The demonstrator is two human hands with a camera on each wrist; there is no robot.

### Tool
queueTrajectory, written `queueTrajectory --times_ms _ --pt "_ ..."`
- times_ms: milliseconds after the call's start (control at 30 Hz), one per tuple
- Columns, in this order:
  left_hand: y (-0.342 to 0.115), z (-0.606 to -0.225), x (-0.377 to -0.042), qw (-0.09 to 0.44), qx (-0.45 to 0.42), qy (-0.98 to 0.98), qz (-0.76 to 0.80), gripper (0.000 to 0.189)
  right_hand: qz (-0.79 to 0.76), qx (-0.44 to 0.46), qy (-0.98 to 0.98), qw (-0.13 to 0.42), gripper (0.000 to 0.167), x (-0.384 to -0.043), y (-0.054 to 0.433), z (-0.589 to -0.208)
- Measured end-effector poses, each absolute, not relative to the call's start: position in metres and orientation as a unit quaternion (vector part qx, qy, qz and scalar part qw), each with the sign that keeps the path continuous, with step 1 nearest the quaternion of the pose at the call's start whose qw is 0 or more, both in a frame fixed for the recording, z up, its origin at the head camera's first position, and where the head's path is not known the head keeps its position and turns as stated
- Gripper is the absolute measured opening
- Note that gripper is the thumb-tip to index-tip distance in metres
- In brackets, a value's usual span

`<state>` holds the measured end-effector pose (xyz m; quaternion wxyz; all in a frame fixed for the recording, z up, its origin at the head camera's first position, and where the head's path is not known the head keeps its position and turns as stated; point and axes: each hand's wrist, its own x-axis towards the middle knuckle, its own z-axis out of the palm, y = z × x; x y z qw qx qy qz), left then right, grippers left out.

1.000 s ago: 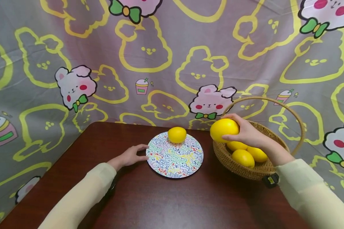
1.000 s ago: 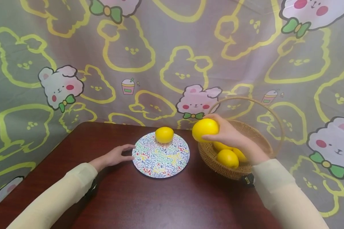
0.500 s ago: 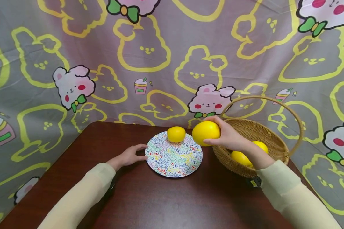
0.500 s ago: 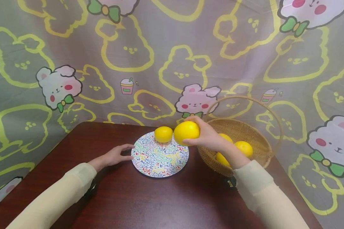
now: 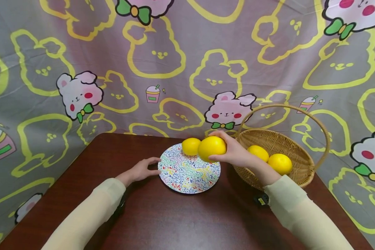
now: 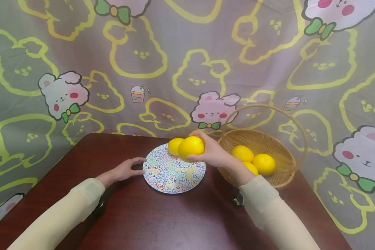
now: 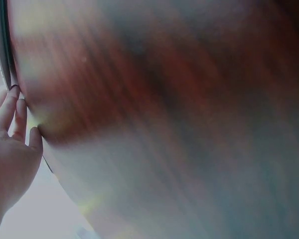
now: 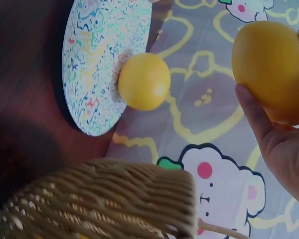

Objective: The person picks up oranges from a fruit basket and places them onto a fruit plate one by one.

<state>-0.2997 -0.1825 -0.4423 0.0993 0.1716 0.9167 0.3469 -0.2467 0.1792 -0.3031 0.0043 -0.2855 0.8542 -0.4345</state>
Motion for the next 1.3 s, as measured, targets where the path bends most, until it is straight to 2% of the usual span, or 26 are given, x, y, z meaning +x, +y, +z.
queueTrajectory --times_ms 567,1033,1300 --pt "-0.184 -0.442 -0.297 0.101 0.165 0.917 0.349 0.061 -0.437 -0.283 0.854 0.007 0.069 -0.26 0.144 -0.332" --pt "-0.183 -0.44 -0.297 0.097 0.17 0.916 0.349 0.058 -0.443 -0.245 0.863 -0.007 0.07 -0.29 0.11 -0.378" --pt "-0.182 -0.44 -0.296 0.099 0.17 0.917 0.348 0.059 -0.467 -0.21 0.858 0.021 0.071 -0.306 0.094 -0.398"
